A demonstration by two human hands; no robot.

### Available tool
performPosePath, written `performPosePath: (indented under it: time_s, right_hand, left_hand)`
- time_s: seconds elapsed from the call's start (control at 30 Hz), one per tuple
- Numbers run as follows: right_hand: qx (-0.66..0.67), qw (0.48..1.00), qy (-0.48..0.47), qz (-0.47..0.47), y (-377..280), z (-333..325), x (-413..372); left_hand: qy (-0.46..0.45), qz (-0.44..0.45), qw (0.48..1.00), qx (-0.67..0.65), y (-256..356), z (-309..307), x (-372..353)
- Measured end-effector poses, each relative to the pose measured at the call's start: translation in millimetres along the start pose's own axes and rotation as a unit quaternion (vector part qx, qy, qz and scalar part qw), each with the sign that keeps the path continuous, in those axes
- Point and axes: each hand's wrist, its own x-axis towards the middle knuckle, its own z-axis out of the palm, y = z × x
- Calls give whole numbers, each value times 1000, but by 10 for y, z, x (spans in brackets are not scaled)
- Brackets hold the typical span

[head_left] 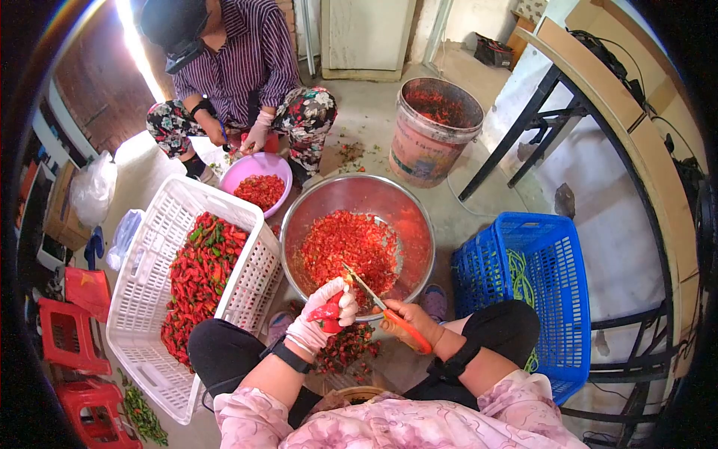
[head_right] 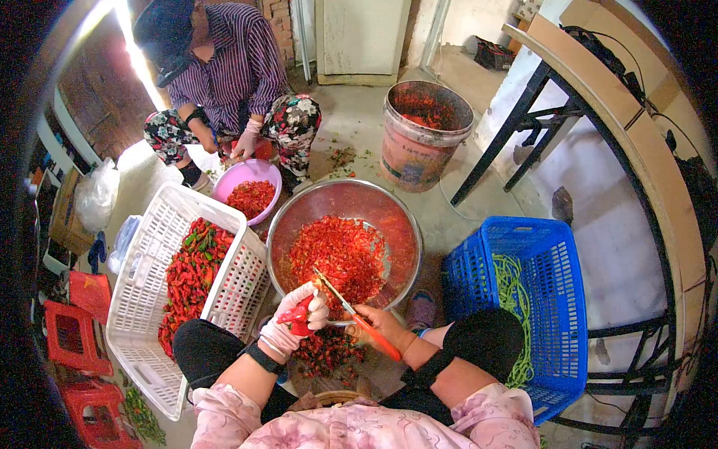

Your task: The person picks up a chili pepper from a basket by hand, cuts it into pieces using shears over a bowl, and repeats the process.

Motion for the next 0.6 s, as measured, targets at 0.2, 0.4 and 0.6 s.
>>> performPosePath:
  time_s: [0.2,0.4,0.6]
  right_hand:
    - [72,997,-36,-3,167,-132,61]
    - [-69,995,-25,-70,101,-131,30]
    - [-39,998,-39,-40,-44,-178,-39]
  left_hand:
    - [-59,-36,996,-53,53,74,-23]
    - [-44,-79,996,-19,42,66,-35]
    - [-36,-85,995,-29,51,51,-24]
